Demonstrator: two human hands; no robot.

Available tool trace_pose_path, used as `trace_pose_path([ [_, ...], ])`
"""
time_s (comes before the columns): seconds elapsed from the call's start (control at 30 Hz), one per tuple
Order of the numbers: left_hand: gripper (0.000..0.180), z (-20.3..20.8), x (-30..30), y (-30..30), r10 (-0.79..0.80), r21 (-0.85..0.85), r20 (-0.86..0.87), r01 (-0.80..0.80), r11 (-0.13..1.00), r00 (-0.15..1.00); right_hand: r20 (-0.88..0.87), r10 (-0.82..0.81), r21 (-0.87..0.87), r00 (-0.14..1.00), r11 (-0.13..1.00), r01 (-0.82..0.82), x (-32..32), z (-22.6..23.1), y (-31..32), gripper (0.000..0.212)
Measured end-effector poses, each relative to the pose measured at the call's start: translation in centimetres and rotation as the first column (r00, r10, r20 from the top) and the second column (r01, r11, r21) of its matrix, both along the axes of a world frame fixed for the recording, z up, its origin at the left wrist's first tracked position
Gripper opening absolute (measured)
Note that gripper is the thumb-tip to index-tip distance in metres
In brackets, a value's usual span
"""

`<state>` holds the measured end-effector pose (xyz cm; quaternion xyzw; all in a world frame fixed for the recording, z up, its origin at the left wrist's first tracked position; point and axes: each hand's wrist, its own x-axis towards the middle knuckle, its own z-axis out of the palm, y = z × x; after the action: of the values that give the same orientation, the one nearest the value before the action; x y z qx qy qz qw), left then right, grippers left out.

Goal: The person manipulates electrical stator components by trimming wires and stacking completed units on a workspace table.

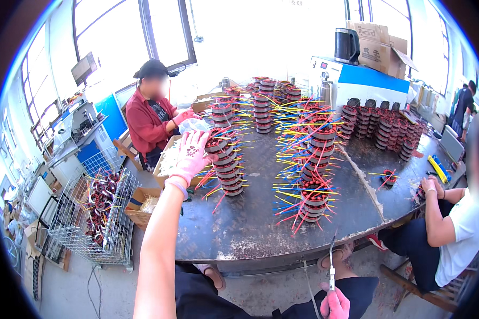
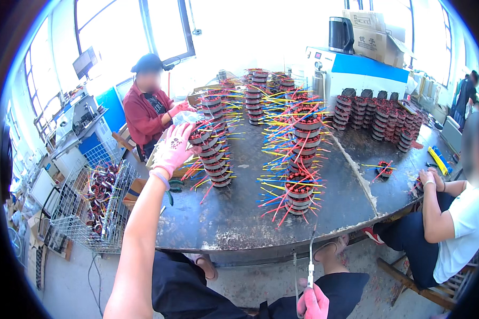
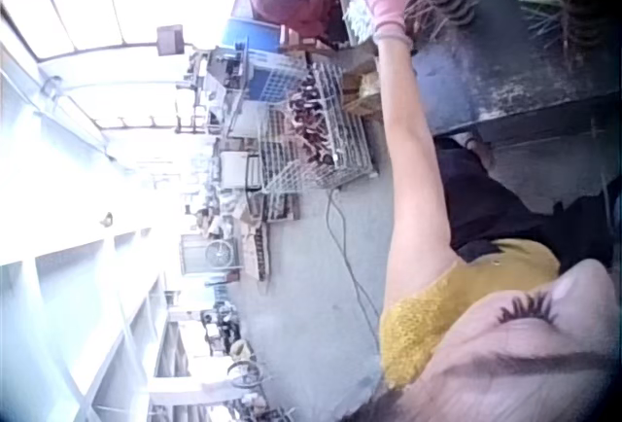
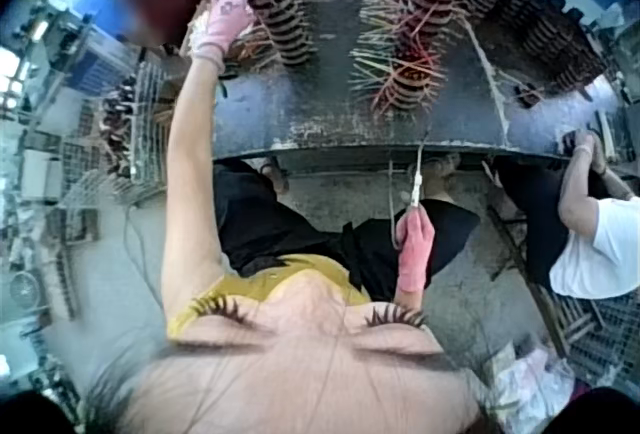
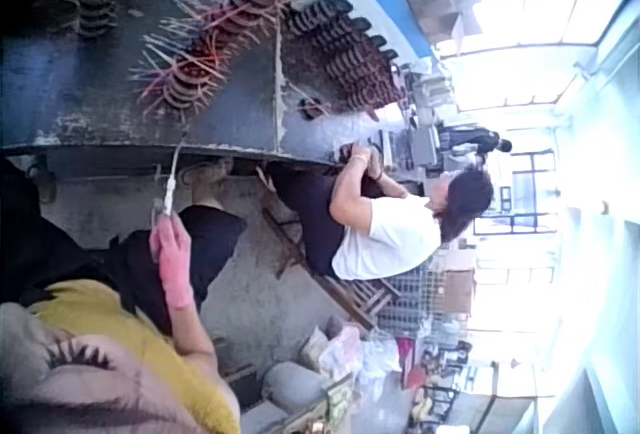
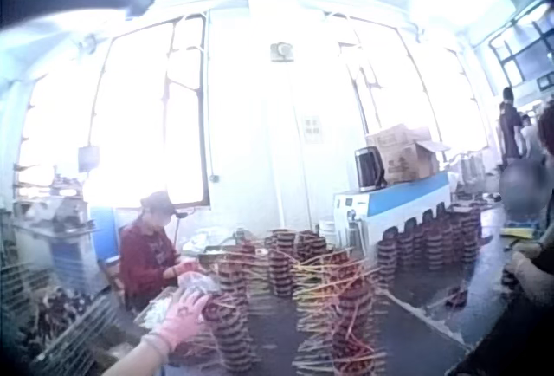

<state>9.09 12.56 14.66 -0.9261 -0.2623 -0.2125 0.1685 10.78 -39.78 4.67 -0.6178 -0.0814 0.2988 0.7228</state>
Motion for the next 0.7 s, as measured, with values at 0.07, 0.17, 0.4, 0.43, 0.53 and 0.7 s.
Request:
trace_pose_path([
  [0.07, 0.083, 0.2, -0.3, 1.0, 0.003, -0.041, -0.01, -0.004, 0.999, 1.0, 0.011, 0.019, 0.008, 1.0, 1.0, -0.019, -0.1, -0.2, 0.1, 0.028],
  [0.17, 0.088, 1.1, -0.2, 2.0, -0.01, -0.071, -0.083, 0.004, 0.997, 0.996, 0.039, 0.019, -0.022, 0.999, 1.0, -0.018, -0.4, 0.2, 0.4, 0.03],
  [0.4, 0.081, 3.8, 2.6, -2.9, -0.178, -0.22, -0.01, 0.171, 0.96, 0.984, 0.04, -0.085, 0.005, 0.996, 0.996, 0.085, 0.4, -0.9, -1.3, 0.028],
  [0.43, 0.08, 2.6, 2.3, -1.8, -0.183, -0.214, 0.003, 0.179, 0.96, 0.983, 0.02, -0.083, 0.035, 0.996, 0.996, 0.082, 0.2, 0.0, -0.8, 0.027],
  [0.53, 0.085, 1.0, 0.7, 0.2, -0.131, -0.137, 0.1, 0.143, 0.98, 0.986, 0.056, -0.017, 0.064, 0.998, 0.998, 0.014, 0.5, 0.3, 0.4, 0.026],
  [0.7, 0.1, 0.8, 1.8, 1.6, -0.105, -0.137, 0.031, 0.109, 0.985, 0.994, 0.053, -0.029, 0.112, 0.998, 0.993, 0.022, 0.5, -1.2, -0.7, 0.026],
])
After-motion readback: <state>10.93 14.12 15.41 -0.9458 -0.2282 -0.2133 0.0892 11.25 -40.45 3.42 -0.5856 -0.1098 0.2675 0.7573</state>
